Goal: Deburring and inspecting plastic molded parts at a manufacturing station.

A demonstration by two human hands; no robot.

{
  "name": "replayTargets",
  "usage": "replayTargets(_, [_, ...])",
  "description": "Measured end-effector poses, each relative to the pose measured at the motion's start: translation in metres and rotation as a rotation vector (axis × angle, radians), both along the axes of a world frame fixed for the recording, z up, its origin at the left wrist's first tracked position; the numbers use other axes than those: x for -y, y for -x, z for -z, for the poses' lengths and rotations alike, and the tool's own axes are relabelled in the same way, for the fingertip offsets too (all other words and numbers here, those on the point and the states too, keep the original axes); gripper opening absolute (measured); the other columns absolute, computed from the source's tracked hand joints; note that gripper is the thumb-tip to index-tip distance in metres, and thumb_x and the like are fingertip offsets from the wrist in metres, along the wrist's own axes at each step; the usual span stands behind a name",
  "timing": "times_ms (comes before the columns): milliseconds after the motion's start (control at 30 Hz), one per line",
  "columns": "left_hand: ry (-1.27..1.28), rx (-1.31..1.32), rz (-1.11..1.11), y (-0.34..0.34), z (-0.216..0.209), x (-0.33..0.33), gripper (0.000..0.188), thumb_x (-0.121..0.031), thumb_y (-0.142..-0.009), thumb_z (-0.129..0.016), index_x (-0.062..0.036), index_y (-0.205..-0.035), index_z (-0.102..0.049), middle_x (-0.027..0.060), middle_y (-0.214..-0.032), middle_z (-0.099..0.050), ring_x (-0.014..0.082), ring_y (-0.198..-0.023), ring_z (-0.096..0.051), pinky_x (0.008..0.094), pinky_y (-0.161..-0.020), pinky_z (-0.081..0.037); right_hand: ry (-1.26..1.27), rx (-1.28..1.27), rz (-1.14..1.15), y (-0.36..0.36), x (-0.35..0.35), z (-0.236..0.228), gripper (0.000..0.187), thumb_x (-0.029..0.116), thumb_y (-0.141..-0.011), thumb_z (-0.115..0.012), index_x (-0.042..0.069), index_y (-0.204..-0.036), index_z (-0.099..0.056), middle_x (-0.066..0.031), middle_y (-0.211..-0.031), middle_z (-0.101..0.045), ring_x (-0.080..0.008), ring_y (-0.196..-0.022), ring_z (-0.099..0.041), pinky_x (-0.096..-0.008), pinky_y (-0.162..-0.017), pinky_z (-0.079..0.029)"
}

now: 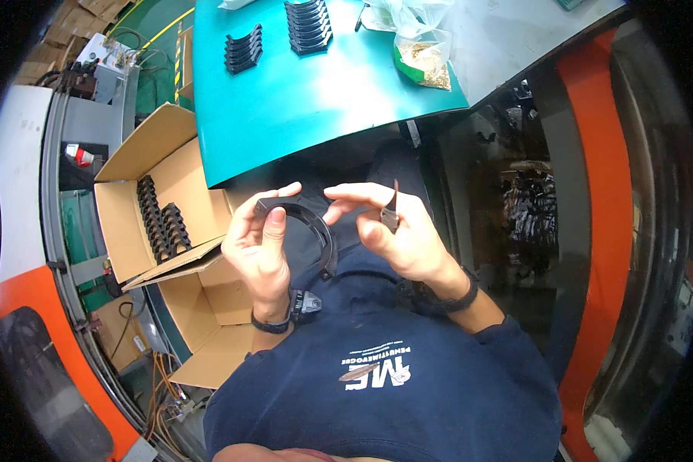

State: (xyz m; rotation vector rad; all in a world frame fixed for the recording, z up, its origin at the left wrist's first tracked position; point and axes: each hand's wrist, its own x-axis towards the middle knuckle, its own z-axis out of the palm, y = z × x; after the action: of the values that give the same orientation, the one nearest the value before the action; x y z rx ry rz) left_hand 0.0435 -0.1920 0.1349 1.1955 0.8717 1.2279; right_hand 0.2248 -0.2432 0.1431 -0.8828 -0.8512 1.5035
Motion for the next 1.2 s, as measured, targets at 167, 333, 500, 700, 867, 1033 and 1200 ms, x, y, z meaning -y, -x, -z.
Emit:
replayTargets(167, [-0.040,0.297,0.185,-0.005,0.018,-0.007,0.030,-0.010,-0.087,-0.066,0.0041,-0.112,-0.055,0.0214,-0.110,-0.065,0.0239,-0.104,-0.064,0.0312,-0.089,-0.051,0.275,-0.074,-0.191,0.005,-0.003,-0.016,0.028,0.012,-0.089,-0.066,-0.001,-0.112,-0.063,-0.0059,-0.090,-0.068,0.0003,-0.058,-0.043,-0.0156,-0.052,-0.036])
replayTargets(333, [0.032,0.289,0.191,-0.004,0.022,-0.004,0.039,-0.018,-0.087,-0.068,0.0029,-0.116,-0.053,0.0220,-0.113,-0.064,0.0226,-0.103,-0.064,0.0310,-0.088,-0.052,0.115,0.069,0.015,0.019,0.002,0.001,0.032,0.000,-0.079,-0.073,0.000,-0.109,-0.064,-0.0020,-0.087,-0.063,-0.0001,-0.059,-0.043,-0.0159,-0.054,-0.037])
replayTargets(500, [0.057,0.377,0.244,-0.003,0.022,-0.002,0.052,-0.028,-0.084,-0.071,0.0032,-0.119,-0.050,0.0248,-0.113,-0.062,0.0271,-0.105,-0.062,0.0362,-0.089,-0.051,-0.019,0.304,0.065,0.022,0.003,0.002,0.033,0.001,-0.076,-0.075,0.001,-0.107,-0.064,0.0008,-0.086,-0.059,-0.0006,-0.056,-0.042,-0.0169,-0.051,-0.035])
replayTargets(700, [0.107,0.338,0.311,0.002,0.017,-0.002,0.054,-0.030,-0.089,-0.064,0.0053,-0.126,-0.045,0.0292,-0.117,-0.059,0.0343,-0.108,-0.060,0.0435,-0.090,-0.051,-0.212,0.537,0.138,0.024,0.001,0.003,0.037,0.004,-0.074,-0.078,0.001,-0.108,-0.063,-0.0035,-0.088,-0.062,-0.0023,-0.056,-0.045,-0.0177,-0.049,-0.035])
replayTargets(867, [0.233,0.264,0.298,-0.004,0.003,-0.004,0.064,-0.047,-0.099,-0.037,0.0070,-0.134,-0.039,0.0295,-0.121,-0.056,0.0348,-0.113,-0.058,0.0424,-0.100,-0.044,0.014,0.471,0.037,0.023,0.001,0.006,0.038,0.005,-0.076,-0.077,-0.001,-0.110,-0.061,-0.0090,-0.092,-0.068,-0.0046,-0.057,-0.053,-0.0184,-0.049,-0.040])
replayTargets(1033, [-0.007,0.237,0.285,-0.005,0.021,-0.006,0.066,-0.050,-0.097,-0.035,0.0065,-0.128,-0.048,0.0223,-0.127,-0.051,0.0297,-0.116,-0.053,0.0404,-0.104,-0.036,0.234,-0.213,0.107,0.015,-0.011,-0.008,0.021,0.011,-0.091,-0.062,0.000,-0.106,-0.054,-0.0136,-0.096,-0.070,-0.0045,-0.041,-0.047,-0.0159,-0.037,-0.035])
replayTargets(1200, [-0.255,0.099,0.199,-0.009,0.026,-0.001,0.040,-0.025,-0.085,-0.068,0.0024,-0.113,-0.063,0.0171,-0.129,-0.047,0.0271,-0.110,-0.054,0.0380,-0.096,-0.042,0.322,-0.418,0.119,0.019,-0.013,-0.007,0.017,0.016,-0.093,-0.060,0.000,-0.100,-0.058,-0.0109,-0.094,-0.068,-0.0064,-0.040,-0.048,-0.0159,-0.037,-0.035])
